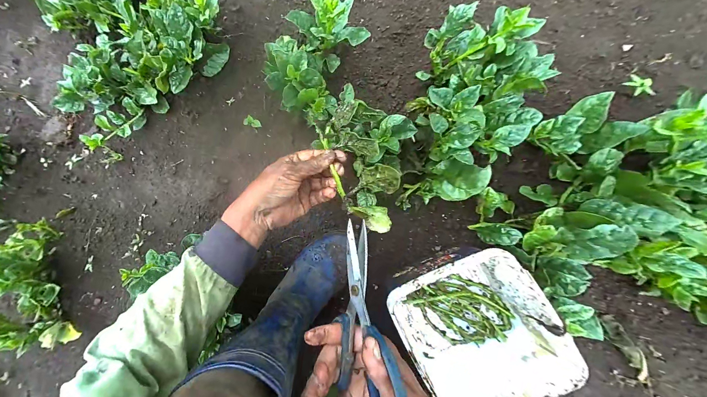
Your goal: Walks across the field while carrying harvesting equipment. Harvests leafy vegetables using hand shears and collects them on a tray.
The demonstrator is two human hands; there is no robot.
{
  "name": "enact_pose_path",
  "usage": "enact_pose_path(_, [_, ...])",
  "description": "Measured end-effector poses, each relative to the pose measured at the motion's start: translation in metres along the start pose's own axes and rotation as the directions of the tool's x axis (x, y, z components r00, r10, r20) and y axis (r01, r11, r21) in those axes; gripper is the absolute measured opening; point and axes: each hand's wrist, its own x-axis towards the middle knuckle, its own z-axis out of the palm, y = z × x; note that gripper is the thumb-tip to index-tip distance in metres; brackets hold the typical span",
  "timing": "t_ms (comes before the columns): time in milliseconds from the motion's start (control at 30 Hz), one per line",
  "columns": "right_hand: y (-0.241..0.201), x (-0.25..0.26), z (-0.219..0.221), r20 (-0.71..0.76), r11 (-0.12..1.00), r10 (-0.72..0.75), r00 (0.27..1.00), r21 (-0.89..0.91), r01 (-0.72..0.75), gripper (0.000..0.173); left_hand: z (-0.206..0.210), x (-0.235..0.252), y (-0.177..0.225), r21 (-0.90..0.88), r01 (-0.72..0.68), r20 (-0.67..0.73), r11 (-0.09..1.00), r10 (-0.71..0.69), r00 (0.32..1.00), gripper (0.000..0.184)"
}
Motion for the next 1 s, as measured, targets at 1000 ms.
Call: enact_pose_path(1000, [-0.018, 0.013, 0.003, -0.363, 0.912, -0.012, 0.932, -0.386, -0.139, 0.035, -0.002, -0.025, 0.02, 0.308, -0.037, -0.15, 0.951, 0.087, 0.985, 0.019])
